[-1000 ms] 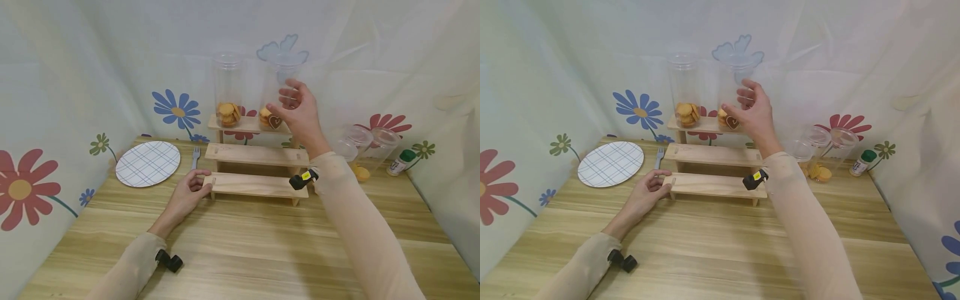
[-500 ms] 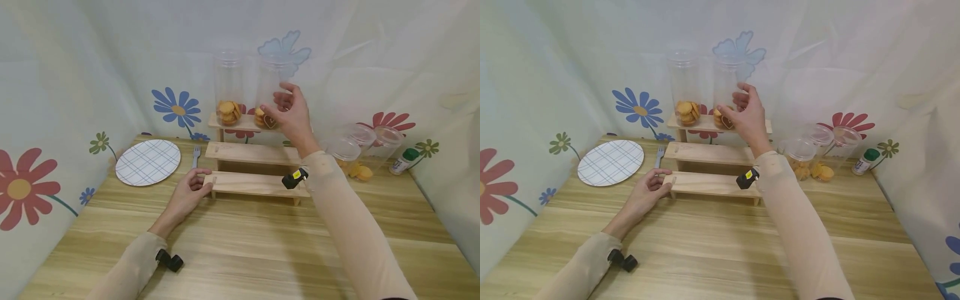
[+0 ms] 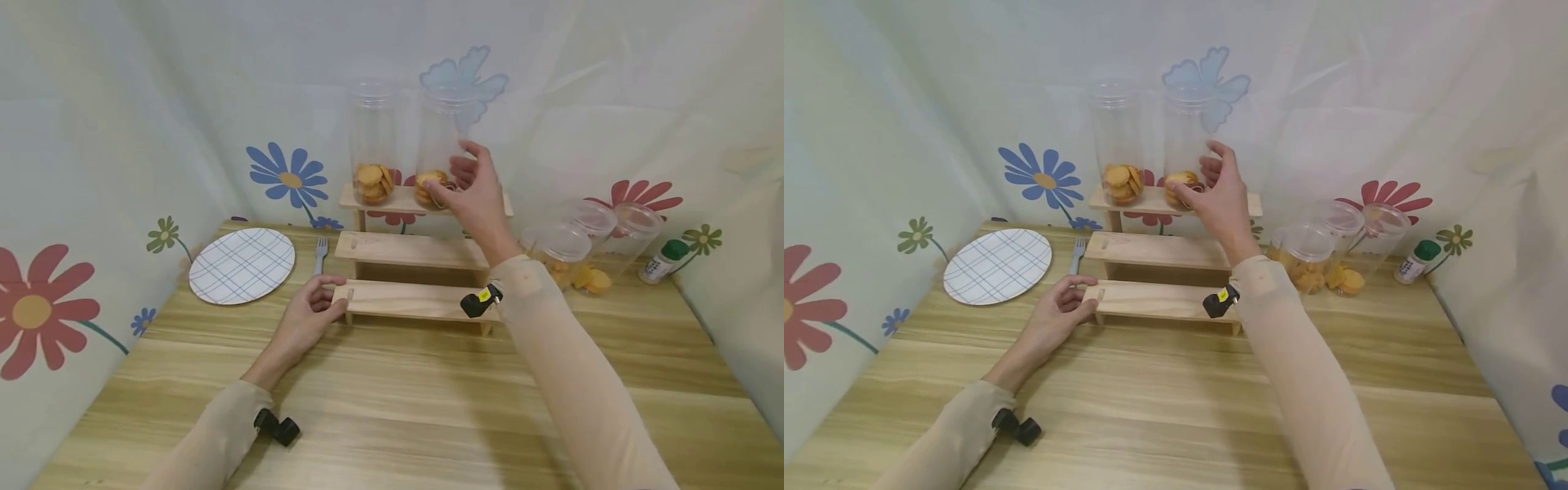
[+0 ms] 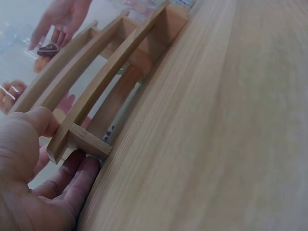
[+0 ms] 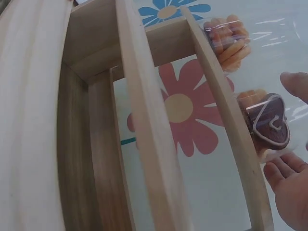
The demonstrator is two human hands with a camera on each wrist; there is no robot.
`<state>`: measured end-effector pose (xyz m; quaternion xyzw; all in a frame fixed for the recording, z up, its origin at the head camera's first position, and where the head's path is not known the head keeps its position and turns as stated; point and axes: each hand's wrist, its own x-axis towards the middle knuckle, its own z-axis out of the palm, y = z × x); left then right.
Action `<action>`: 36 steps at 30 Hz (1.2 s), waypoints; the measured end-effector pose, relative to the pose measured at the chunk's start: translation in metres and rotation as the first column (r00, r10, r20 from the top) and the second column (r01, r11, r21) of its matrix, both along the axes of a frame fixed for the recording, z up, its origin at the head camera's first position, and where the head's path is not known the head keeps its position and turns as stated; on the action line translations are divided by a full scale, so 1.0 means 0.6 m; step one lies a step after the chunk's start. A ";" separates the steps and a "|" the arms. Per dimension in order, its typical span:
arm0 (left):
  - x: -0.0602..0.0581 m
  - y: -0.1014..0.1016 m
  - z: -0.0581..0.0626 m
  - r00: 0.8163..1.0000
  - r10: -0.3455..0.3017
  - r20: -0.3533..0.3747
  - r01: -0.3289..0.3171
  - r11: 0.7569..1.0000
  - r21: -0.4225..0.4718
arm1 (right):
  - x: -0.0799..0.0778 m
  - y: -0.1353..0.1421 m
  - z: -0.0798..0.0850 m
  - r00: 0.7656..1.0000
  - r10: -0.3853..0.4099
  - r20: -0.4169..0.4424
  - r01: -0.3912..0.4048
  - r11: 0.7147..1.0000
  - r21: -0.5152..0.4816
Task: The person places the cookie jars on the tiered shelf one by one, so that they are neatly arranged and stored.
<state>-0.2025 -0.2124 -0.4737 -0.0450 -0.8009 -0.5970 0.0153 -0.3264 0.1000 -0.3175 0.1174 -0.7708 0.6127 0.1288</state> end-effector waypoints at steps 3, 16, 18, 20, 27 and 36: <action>0.000 0.000 0.000 1.000 0.000 -0.002 0.000 1.000 -0.002 | 0.010 0.005 -0.004 1.000 -0.023 -0.012 0.023 1.000 0.015; 0.004 -0.006 0.001 1.000 -0.004 0.000 0.004 1.000 0.005 | 0.054 0.045 0.030 0.984 -0.005 -0.176 -0.026 0.985 -0.172; 0.003 -0.005 0.002 1.000 -0.005 -0.003 0.005 1.000 0.009 | 0.064 0.055 0.039 0.980 -0.015 -0.197 -0.021 0.984 -0.178; 0.001 -0.003 0.003 1.000 -0.004 -0.005 0.004 1.000 0.010 | 0.075 0.065 0.047 0.977 -0.028 -0.211 -0.012 0.982 -0.186; 0.000 0.001 0.005 1.000 -0.013 -0.007 0.013 1.000 0.017 | 0.112 0.114 0.050 0.954 -0.091 -0.286 0.026 0.974 -0.223; 0.000 0.002 0.003 1.000 -0.008 -0.001 0.008 1.000 0.005 | 0.158 0.190 0.031 0.942 -0.203 -0.268 0.128 0.953 -0.273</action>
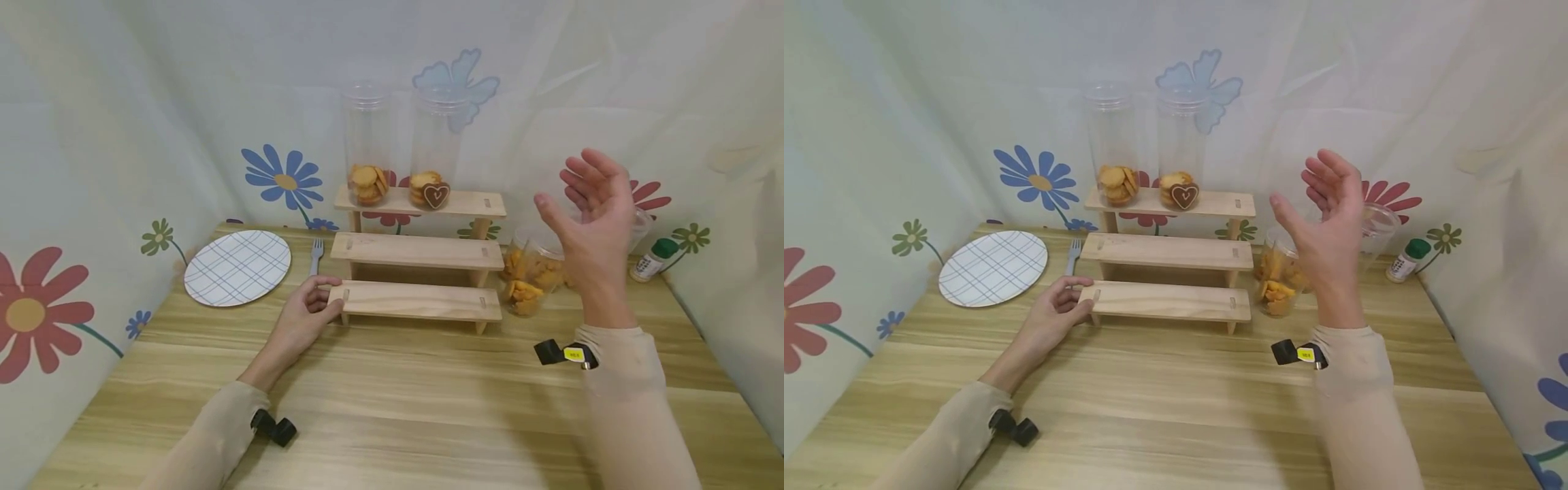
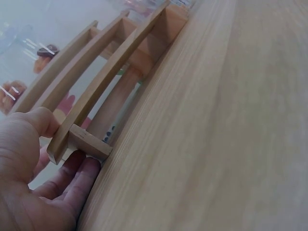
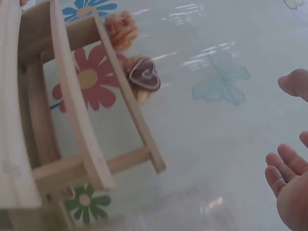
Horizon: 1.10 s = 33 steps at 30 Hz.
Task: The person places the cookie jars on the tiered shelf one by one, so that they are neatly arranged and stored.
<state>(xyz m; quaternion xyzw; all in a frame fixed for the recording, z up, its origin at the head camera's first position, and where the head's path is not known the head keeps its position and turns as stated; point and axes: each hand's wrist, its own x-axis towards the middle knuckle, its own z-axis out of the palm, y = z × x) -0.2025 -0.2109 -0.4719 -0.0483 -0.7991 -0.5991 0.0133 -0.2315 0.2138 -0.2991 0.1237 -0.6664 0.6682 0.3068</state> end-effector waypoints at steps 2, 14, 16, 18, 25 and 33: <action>0.000 -0.001 -0.001 1.000 0.003 0.004 -0.003 1.000 -0.005 | 0.007 0.014 -0.010 0.999 -0.028 0.021 0.028 1.000 -0.008; 0.000 -0.002 -0.003 1.000 0.007 0.011 -0.007 1.000 -0.005 | 0.036 0.075 -0.086 0.984 -0.093 0.151 0.099 0.995 -0.028; -0.001 -0.001 -0.003 1.000 0.009 0.010 -0.009 1.000 -0.002 | 0.039 0.083 -0.099 0.980 -0.099 0.175 0.104 0.994 -0.021; -0.001 0.000 -0.003 1.000 0.011 0.010 -0.011 1.000 0.000 | 0.039 0.089 -0.112 0.976 -0.099 0.192 0.105 0.994 -0.024; 0.001 0.002 0.001 1.000 0.010 0.004 -0.010 1.000 0.000 | 0.040 0.092 -0.149 0.979 -0.068 0.192 0.078 0.996 -0.044; 0.003 0.001 0.002 1.000 0.007 0.000 -0.007 1.000 0.003 | 0.036 0.082 -0.182 0.972 -0.042 0.232 0.053 0.998 -0.044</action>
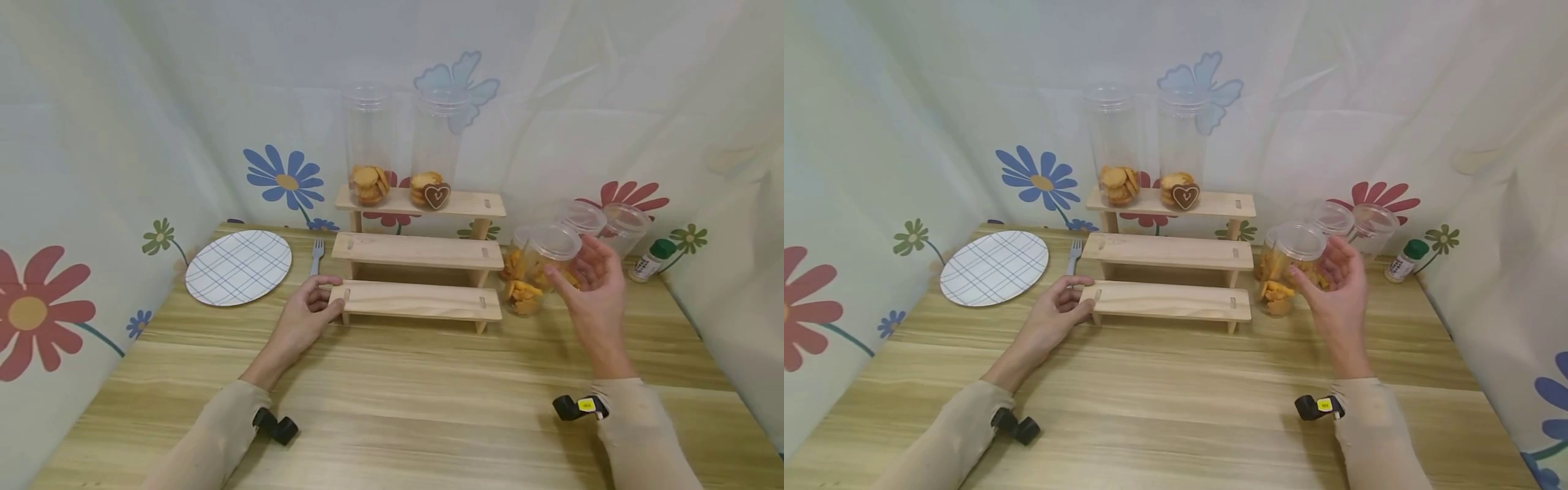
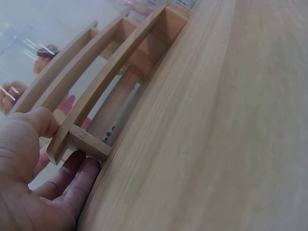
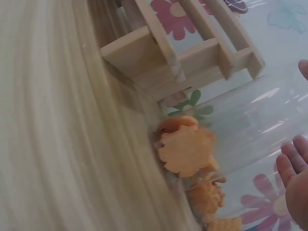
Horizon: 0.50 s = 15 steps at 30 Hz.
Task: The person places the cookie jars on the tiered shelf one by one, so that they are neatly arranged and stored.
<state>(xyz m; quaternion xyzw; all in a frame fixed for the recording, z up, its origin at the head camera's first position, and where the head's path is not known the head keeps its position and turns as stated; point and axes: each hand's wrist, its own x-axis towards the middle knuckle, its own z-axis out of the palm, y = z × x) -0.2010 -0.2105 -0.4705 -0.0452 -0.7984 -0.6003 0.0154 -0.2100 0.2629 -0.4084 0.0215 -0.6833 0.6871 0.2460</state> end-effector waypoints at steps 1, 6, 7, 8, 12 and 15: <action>0.000 0.000 0.000 1.000 -0.002 0.000 0.002 1.000 -0.001 | -0.001 -0.001 -0.004 1.000 0.000 0.010 0.000 1.000 0.004; -0.002 -0.001 -0.003 1.000 -0.006 0.001 0.006 1.000 -0.012 | -0.006 -0.009 -0.020 0.999 0.000 0.036 -0.001 1.000 0.029; -0.002 -0.001 -0.002 1.000 -0.006 -0.001 0.006 1.000 -0.013 | -0.008 -0.010 -0.022 0.999 -0.003 0.041 0.001 0.999 0.036; -0.002 -0.002 -0.002 1.000 -0.005 -0.002 0.005 1.000 -0.014 | -0.009 -0.011 -0.025 0.999 -0.007 0.046 0.005 0.999 0.047; -0.002 -0.002 -0.001 1.000 -0.003 0.000 0.003 1.000 -0.016 | -0.012 -0.013 -0.034 0.996 -0.026 0.083 0.019 0.996 0.086; -0.001 -0.002 -0.002 1.000 -0.005 0.004 0.005 1.000 -0.019 | -0.013 -0.014 -0.041 0.993 -0.046 0.110 0.031 0.991 0.130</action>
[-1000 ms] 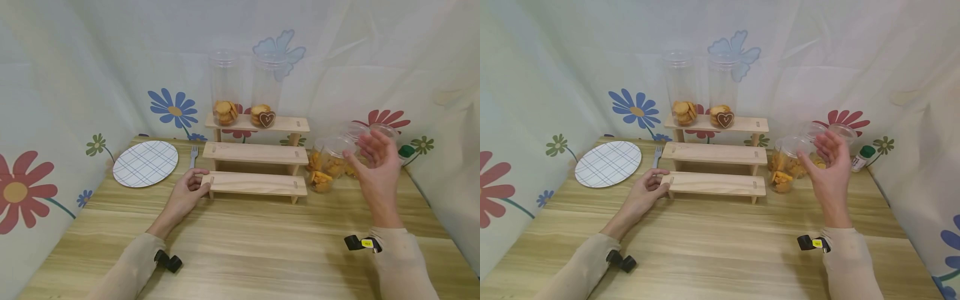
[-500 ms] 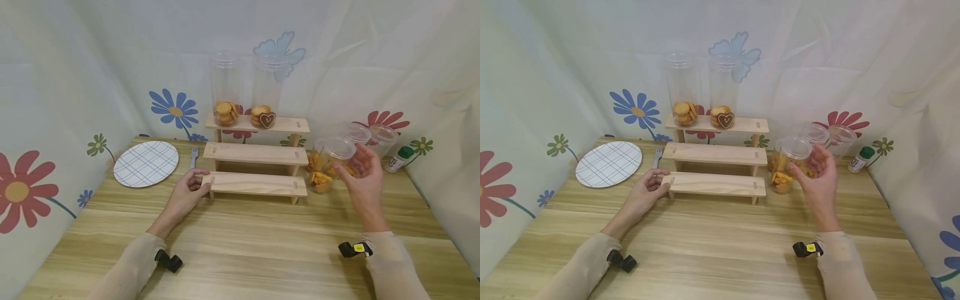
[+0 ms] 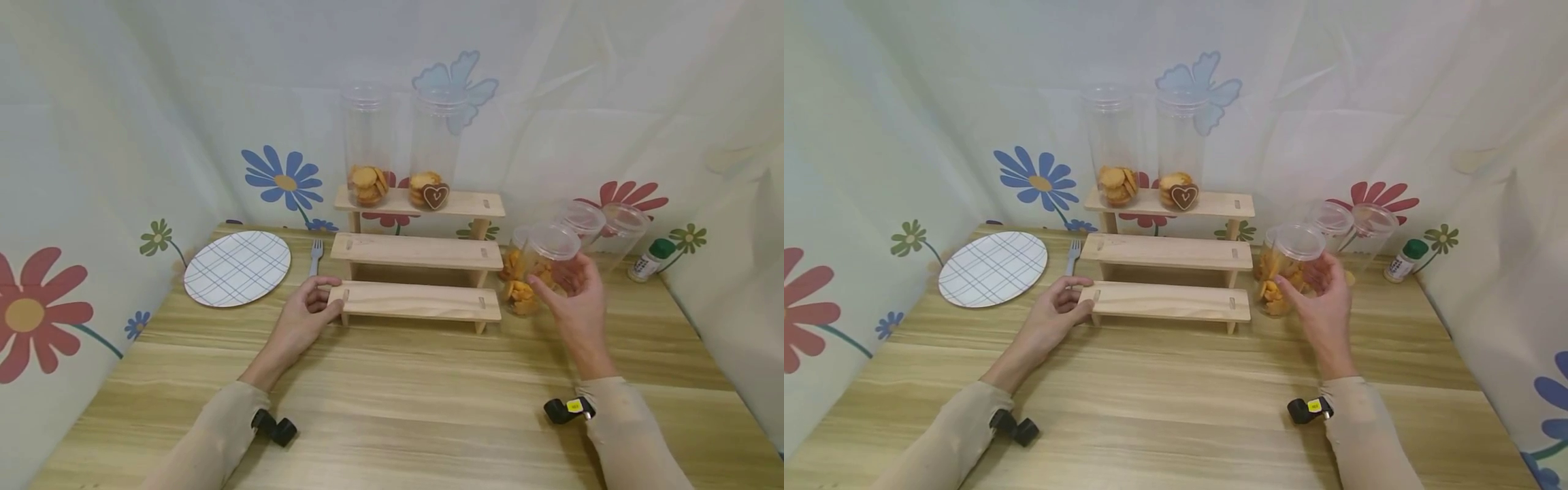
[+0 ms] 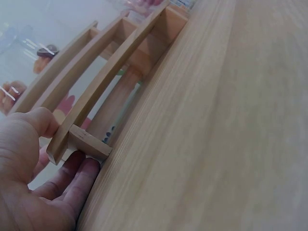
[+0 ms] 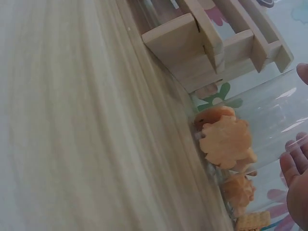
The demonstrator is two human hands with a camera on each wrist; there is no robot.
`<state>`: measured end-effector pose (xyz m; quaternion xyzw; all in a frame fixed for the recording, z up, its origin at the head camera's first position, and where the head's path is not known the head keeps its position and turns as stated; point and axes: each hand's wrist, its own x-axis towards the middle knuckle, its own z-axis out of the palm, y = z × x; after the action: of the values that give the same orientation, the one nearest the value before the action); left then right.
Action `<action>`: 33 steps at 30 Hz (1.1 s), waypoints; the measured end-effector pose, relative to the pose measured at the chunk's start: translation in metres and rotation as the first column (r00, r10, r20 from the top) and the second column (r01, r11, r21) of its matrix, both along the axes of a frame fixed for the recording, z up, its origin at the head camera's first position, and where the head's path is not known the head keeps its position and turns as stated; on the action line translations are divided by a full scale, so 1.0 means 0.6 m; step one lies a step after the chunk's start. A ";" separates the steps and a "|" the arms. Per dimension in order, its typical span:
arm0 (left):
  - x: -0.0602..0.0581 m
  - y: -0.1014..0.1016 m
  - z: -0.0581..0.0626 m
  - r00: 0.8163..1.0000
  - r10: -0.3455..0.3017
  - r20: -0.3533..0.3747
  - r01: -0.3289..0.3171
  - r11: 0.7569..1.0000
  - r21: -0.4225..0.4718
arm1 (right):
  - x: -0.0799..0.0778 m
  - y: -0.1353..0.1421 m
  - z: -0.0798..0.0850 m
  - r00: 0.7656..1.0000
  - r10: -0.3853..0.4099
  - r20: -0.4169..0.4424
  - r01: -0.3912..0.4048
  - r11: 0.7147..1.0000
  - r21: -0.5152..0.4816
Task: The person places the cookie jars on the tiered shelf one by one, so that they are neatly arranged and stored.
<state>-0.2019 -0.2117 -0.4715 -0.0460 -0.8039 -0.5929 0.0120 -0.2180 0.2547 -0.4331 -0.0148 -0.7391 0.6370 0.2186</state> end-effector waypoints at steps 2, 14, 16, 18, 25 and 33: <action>0.001 0.000 0.000 1.000 -0.002 0.000 0.002 1.000 -0.002 | 0.000 0.001 -0.006 1.000 -0.007 0.021 0.007 1.000 0.028; 0.002 0.003 0.001 1.000 -0.013 -0.005 0.013 1.000 -0.006 | -0.001 0.009 -0.017 0.993 0.006 0.117 -0.023 0.989 0.146; 0.003 0.003 0.000 1.000 -0.011 -0.004 0.011 1.000 -0.006 | 0.000 0.010 -0.017 0.990 0.016 0.139 -0.039 0.986 0.162; 0.004 0.003 -0.001 1.000 -0.010 -0.003 0.010 1.000 -0.004 | 0.001 0.011 -0.018 0.987 0.022 0.157 -0.050 0.984 0.173; 0.003 0.004 -0.004 1.000 -0.015 0.001 0.015 1.000 0.002 | -0.002 0.013 -0.031 0.985 0.035 0.171 -0.061 0.986 0.153; 0.000 0.000 -0.003 1.000 -0.004 -0.001 0.004 1.000 0.007 | -0.012 0.010 -0.034 0.981 0.066 0.181 -0.098 0.980 0.172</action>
<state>-0.2017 -0.2119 -0.4733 -0.0480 -0.8018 -0.5956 0.0112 -0.2250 0.2608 -0.4534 -0.0200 -0.8098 0.5724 0.1270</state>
